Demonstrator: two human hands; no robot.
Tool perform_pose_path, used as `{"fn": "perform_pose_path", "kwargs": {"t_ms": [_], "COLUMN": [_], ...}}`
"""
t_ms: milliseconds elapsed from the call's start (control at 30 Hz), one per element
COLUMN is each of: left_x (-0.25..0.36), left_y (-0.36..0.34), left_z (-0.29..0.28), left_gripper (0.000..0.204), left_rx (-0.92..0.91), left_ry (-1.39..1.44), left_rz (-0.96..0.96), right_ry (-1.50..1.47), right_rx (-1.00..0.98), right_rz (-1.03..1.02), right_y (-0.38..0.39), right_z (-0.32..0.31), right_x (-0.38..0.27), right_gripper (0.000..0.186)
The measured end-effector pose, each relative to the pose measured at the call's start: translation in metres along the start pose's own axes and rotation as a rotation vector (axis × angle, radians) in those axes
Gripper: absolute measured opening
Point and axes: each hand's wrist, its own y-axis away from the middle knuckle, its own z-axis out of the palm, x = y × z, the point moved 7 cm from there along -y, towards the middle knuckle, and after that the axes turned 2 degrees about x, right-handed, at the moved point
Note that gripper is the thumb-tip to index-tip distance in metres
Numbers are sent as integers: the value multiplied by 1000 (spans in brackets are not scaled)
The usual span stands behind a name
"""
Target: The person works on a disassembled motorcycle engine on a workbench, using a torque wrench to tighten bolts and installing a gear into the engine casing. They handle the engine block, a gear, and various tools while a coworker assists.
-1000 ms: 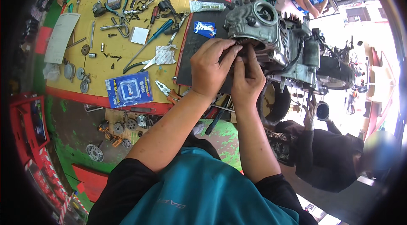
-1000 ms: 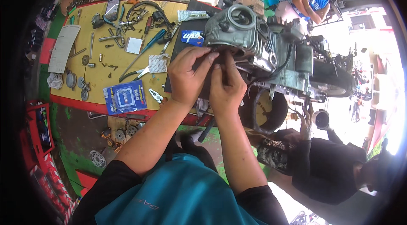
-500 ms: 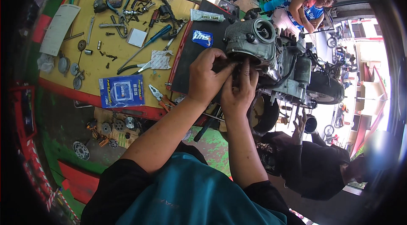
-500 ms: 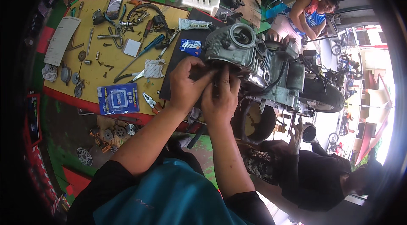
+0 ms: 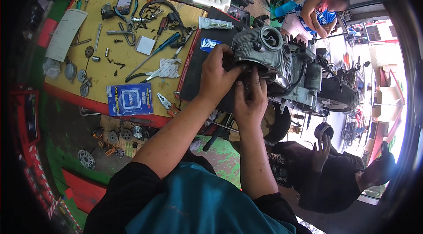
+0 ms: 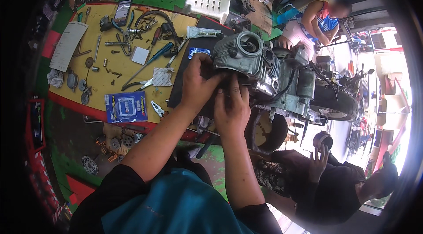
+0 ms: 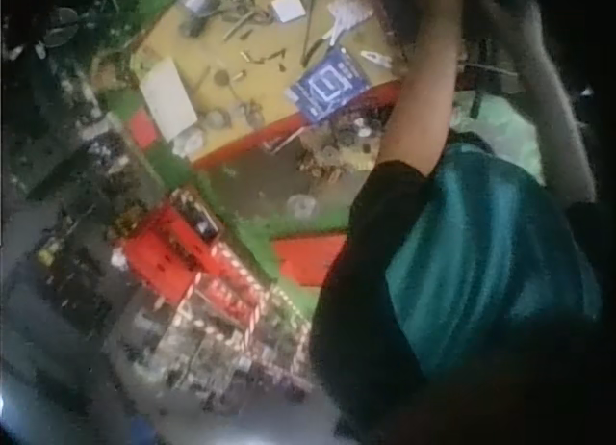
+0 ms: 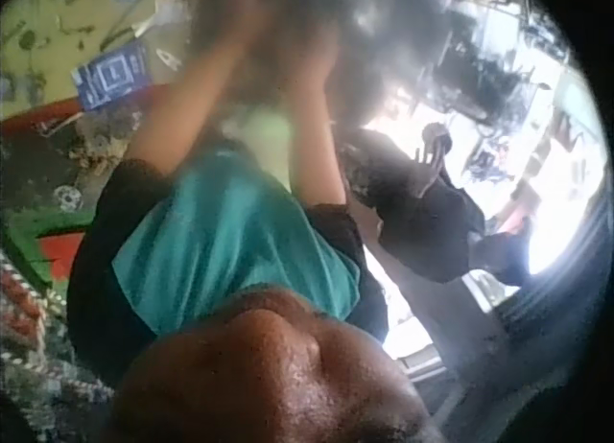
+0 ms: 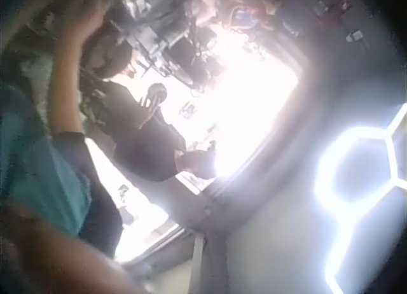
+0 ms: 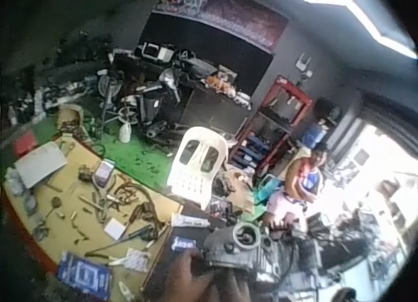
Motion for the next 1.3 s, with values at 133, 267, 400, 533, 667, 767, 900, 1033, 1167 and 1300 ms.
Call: {"fn": "perform_pose_path", "kwargs": {"t_ms": [133,267,400,533,667,767,900,1033,1167,1300], "left_x": [1,0,5,-8,-9,0,9,10,8,11], "left_y": [-2,-5,-5,0,4,4,2,2,7,9], "left_z": [0,2,5,12,16,14,10,11,14,18], "left_gripper": [46,52,57,58,60,62,66,65,65,65], "left_rx": [-29,-25,-41,-78,-66,-51,-50,-34,-23,79], "left_ry": [69,49,-10,142,177,107,31,40,89,64], "left_rz": [-61,-5,83,-10,-21,12,78,85,35,146], "right_ry": [-51,-3,46,43,12,-35,-49,-19,51,118], "right_rx": [13,7,-22,-44,-50,-62,-96,-101,-63,-47], "right_rz": [-18,-72,-91,-70,-84,-85,-113,-136,-224,-270], "right_y": [-5,-7,-8,-8,-12,-13,-15,-14,-12,-10], "right_z": [-4,-11,-13,-14,-17,-20,-21,-25,-24,-24], "right_x": [-3,-12,-16,-20,-25,-29,-29,-34,-40,-36], "right_gripper": [50,51,50,50,50,50,50,50,50,52]}}
